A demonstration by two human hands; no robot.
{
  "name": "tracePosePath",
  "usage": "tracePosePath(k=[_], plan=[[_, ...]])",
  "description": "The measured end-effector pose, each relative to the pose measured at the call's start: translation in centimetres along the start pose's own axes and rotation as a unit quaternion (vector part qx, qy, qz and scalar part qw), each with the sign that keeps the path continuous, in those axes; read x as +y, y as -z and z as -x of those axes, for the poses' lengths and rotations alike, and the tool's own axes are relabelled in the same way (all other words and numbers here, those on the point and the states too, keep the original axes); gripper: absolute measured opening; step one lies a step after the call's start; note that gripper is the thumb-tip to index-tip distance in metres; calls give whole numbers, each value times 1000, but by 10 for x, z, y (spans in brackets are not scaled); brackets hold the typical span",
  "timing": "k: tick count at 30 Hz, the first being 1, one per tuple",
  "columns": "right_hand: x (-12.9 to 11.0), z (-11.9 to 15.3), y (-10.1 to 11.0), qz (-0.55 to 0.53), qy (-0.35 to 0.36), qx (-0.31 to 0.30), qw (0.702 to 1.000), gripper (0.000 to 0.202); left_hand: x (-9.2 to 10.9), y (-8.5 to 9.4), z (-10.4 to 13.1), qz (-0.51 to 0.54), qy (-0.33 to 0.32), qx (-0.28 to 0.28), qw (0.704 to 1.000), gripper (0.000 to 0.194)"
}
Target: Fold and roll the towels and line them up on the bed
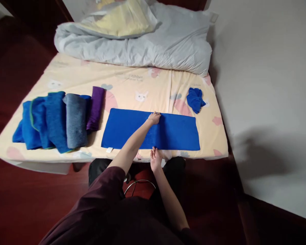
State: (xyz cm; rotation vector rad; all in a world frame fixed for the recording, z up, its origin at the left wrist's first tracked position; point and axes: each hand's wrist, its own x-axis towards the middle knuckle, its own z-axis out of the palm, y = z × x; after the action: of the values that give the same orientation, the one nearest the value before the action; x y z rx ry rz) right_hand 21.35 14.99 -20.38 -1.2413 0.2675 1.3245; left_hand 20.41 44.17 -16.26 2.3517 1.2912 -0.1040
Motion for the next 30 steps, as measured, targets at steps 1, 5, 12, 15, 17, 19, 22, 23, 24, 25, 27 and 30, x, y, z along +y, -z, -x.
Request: tracePosePath(k=[1, 5, 12, 15, 17, 19, 22, 23, 24, 25, 27, 30], plan=[[-1, -1, -1, -3, -4, 4, 1000, 16, -2, 1, -10, 8, 8, 6, 1000, 57], [-4, -3, -5, -27, -29, 19, 999, 15, -8, 5, -40, 35, 48, 23, 998, 51], [-7, -1, -5, -38, -59, 18, 997, 16, -6, 13, -56, 53, 93, 10, 994, 32], [-6, 0, -3, -24, -50, 12, 998, 18, -6, 18, -55, 63, 105, 11, 992, 29], [-5, -1, -2, -12, -40, 8, 999, 19, -7, 20, -54, 72, 108, 17, 991, 29], [-5, -2, -3, -8, -33, 1, 999, 18, -8, 21, -52, 83, 108, 26, 990, 29], [-4, 0, -3, -13, -30, 1, 999, 16, -9, 22, -48, 103, 108, 40, 988, 33], [-5, 1, -2, -15, -30, 2, 999, 16, -9, 23, -46, 109, 106, 46, 987, 34], [-5, 3, -1, -17, -30, 3, 999, 15, -9, 24, -44, 115, 105, 51, 987, 35], [-6, 5, 1, -18, -30, 3, 999, 15, -9, 27, -42, 119, 103, 57, 986, 35], [-8, 10, 3, -22, -26, -2, 999, 16, -7, 34, -37, 127, 99, 70, 984, 35], [-13, 16, 6, -10, -6, -10, 1000, 17, -1, 49, -28, 138, 89, 90, 982, 34]])
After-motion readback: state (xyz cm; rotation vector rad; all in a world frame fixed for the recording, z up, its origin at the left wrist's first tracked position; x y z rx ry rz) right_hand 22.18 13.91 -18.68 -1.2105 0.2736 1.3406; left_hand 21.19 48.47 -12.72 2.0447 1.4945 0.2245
